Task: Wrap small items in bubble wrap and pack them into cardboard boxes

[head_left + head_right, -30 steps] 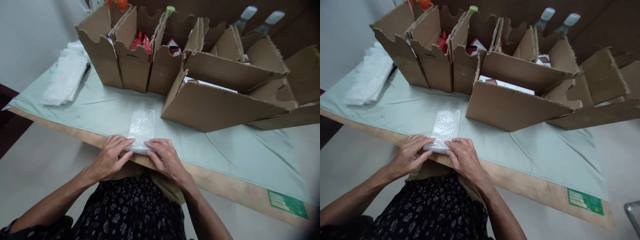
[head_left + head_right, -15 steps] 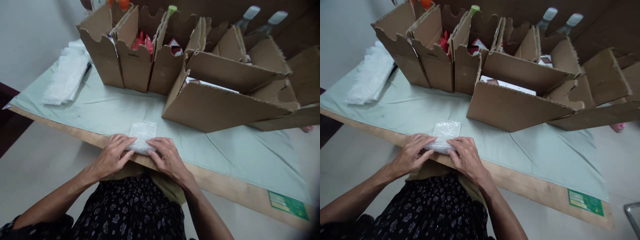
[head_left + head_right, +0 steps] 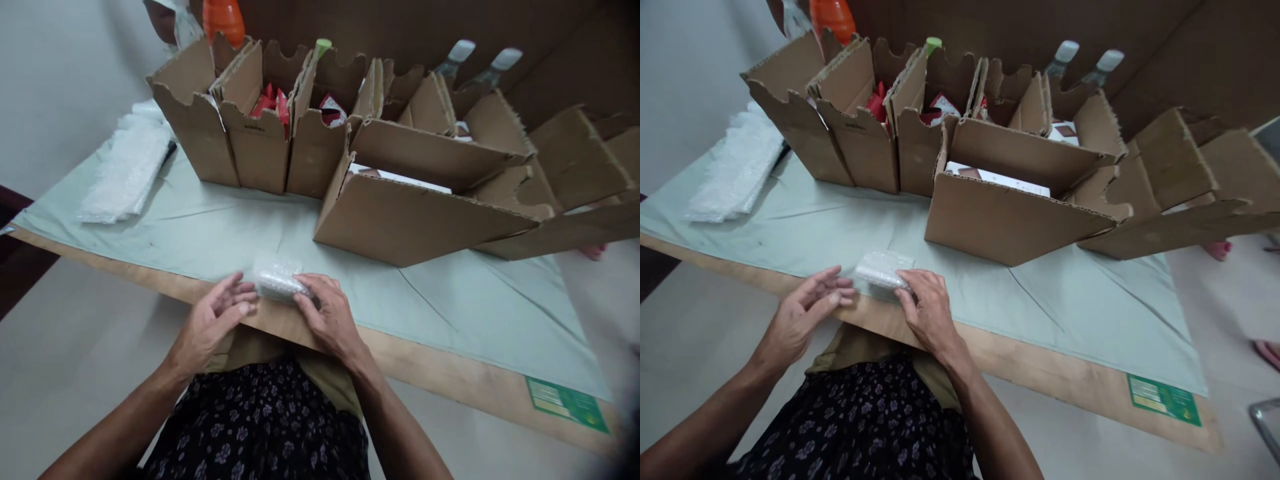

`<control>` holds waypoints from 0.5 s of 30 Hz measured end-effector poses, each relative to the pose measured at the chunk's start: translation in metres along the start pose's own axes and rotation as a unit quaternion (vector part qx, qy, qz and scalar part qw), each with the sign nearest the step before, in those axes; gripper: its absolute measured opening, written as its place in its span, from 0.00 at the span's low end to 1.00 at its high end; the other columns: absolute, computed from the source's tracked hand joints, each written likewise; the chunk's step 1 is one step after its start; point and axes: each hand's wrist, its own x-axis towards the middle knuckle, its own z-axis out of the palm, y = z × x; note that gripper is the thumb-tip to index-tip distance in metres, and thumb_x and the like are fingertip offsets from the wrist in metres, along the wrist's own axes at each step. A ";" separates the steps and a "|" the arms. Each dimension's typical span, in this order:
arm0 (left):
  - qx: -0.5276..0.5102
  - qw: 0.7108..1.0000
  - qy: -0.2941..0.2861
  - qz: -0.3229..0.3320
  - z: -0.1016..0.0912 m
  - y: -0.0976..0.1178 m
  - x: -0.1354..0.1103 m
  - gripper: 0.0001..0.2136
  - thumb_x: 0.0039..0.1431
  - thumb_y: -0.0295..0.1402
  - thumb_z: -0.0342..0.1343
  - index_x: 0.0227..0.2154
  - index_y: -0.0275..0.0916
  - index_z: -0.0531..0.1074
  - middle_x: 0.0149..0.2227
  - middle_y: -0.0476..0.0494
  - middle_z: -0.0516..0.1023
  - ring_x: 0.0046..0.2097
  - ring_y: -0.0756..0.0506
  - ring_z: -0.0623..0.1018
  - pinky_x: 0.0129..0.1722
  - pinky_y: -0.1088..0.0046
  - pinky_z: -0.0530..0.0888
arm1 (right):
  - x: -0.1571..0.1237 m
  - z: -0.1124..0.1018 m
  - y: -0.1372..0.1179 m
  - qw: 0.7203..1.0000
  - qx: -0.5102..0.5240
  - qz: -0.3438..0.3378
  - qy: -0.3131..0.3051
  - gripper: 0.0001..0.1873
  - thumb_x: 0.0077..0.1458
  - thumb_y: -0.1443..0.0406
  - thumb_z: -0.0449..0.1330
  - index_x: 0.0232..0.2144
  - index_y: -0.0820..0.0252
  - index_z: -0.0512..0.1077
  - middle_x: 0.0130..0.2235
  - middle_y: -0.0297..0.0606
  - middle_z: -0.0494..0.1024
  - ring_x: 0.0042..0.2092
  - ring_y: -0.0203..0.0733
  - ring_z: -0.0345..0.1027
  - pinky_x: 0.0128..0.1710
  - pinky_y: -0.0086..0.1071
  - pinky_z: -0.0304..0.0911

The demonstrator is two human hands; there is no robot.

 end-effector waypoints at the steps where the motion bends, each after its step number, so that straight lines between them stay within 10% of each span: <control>1: -0.065 0.997 -0.032 -0.037 0.003 0.000 -0.005 0.29 0.59 0.43 0.64 0.60 0.37 0.67 0.52 0.35 0.79 0.51 0.39 0.81 0.52 0.57 0.79 | -0.004 -0.003 -0.004 1.000 0.027 0.004 -0.011 0.15 0.66 0.65 0.58 0.52 0.50 0.77 0.51 0.39 0.83 0.53 0.49 0.74 0.56 0.50 0.67; 6: -0.221 0.966 -0.095 -0.089 0.031 -0.002 -0.001 0.24 0.50 0.42 0.71 0.48 0.40 0.75 0.41 0.43 0.81 0.45 0.43 0.80 0.49 0.64 0.78 | -0.025 -0.020 -0.016 0.996 0.076 0.017 -0.039 0.14 0.64 0.61 0.61 0.51 0.49 0.77 0.51 0.40 0.82 0.55 0.50 0.72 0.59 0.52 0.64; 10: -0.202 0.970 -0.121 -0.062 0.050 -0.005 0.000 0.18 0.49 0.42 0.73 0.40 0.41 0.76 0.34 0.49 0.78 0.36 0.49 0.76 0.39 0.73 0.76 | -0.042 -0.030 -0.005 0.976 0.195 0.098 0.004 0.35 0.57 0.52 0.67 0.63 0.55 0.66 0.63 0.49 0.72 0.60 0.52 0.71 0.56 0.47 0.71; 15: -0.091 0.971 -0.218 0.025 0.057 0.003 0.002 0.16 0.55 0.43 0.69 0.43 0.42 0.77 0.35 0.47 0.79 0.35 0.48 0.76 0.35 0.74 0.75 | -0.054 -0.070 0.001 0.961 0.249 0.120 -0.022 0.15 0.60 0.53 0.64 0.41 0.57 0.78 0.36 0.37 0.83 0.36 0.42 0.77 0.37 0.34 0.74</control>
